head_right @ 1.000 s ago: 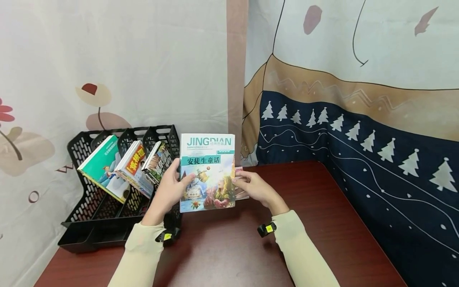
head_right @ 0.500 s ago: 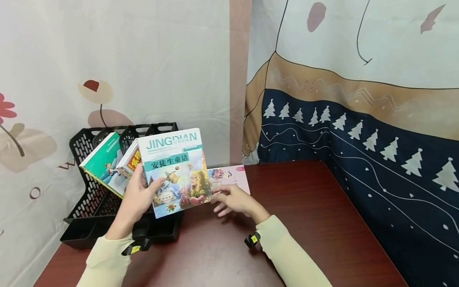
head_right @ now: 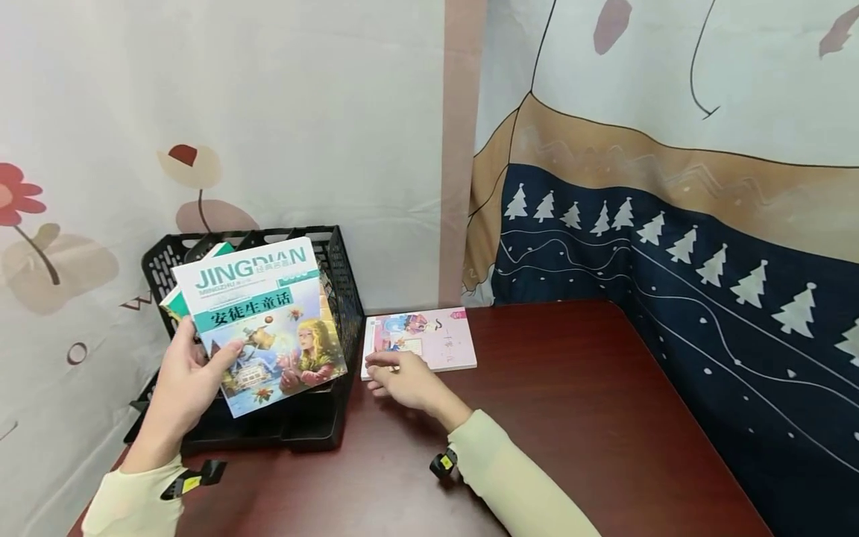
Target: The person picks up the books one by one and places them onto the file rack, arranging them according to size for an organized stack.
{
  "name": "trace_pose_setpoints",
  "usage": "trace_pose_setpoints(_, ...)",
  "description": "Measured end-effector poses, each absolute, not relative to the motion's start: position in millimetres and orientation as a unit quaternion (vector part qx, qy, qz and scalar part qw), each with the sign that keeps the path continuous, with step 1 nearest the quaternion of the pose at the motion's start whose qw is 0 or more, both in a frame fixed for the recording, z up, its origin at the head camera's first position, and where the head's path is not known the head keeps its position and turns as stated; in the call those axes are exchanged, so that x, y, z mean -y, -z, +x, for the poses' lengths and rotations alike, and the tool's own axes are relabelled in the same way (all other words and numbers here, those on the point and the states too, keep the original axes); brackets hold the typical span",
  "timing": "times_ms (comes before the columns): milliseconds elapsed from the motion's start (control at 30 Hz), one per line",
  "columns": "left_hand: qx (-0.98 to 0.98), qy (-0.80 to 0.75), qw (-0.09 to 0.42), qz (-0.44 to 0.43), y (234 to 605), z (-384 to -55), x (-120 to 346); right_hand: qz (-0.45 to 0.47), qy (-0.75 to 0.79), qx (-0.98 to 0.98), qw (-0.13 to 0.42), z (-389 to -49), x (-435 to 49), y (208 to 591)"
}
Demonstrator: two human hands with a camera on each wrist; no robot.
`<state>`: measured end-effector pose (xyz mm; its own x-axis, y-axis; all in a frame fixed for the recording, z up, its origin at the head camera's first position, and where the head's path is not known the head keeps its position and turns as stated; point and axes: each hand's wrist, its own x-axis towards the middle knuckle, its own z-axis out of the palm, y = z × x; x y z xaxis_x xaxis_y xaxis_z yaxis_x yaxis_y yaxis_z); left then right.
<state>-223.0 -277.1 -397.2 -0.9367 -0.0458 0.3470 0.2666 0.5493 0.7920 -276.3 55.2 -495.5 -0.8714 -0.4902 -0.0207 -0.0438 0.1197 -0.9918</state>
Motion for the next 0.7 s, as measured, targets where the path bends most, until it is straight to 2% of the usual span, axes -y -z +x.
trace_pose_setpoints(467, 0.861, 0.464, 0.209, -0.025, 401, -209, 328, -0.159, 0.521, -0.830, 0.118, -269, 0, 501)
trace_pose_setpoints(700, 0.822, 0.521, 0.231, 0.011, 407, -204, 357, -0.144, 0.530, -0.827, 0.122, -269, 3, 504)
